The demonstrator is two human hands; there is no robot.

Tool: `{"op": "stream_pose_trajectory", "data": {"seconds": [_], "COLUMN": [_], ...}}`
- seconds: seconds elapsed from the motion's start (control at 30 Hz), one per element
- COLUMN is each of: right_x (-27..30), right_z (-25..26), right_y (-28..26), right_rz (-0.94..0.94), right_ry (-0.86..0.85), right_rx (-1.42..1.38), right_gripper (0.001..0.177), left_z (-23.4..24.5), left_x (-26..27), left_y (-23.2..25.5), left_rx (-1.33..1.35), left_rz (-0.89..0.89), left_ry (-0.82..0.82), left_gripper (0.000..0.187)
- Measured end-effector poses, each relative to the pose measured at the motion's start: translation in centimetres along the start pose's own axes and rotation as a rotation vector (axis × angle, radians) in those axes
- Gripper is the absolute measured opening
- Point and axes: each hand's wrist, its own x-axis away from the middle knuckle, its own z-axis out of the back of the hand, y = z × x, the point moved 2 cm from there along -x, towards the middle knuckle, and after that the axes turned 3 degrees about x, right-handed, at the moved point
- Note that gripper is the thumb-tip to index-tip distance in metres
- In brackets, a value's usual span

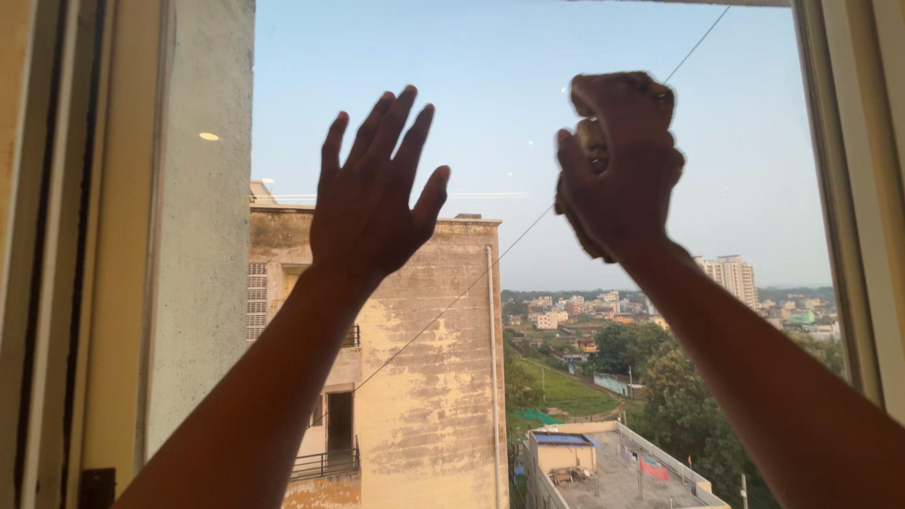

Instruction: The person wipes the upper section of a window pane using a cloth held in the right hand while the left hand supports the glass. The person repeatedly wipes the same area of the window throughout the clip.

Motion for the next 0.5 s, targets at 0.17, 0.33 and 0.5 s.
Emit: {"op": "stream_pose_trajectory", "data": {"seconds": [0.17,0.33,0.5], "right_x": [-0.8,-0.9,-1.1], "right_z": [-1.7,-2.9,-3.7], "right_y": [-4.1,-7.0,-8.4], "right_rz": [0.023,0.044,0.008], "right_ry": [-0.012,-0.03,-0.202], "right_rx": [-0.215,-0.396,-0.608], "right_gripper": [0.04,0.038,0.05], "left_z": [0.5,1.4,1.6], "left_x": [0.0,0.3,0.3], "left_y": [0.4,0.7,1.0], "left_rx": [0.05,0.092,0.134], "left_rz": [0.008,-0.06,-0.119], "left_ry": [0.005,0.029,0.046], "left_gripper": [0.062,0.083,0.099]}}
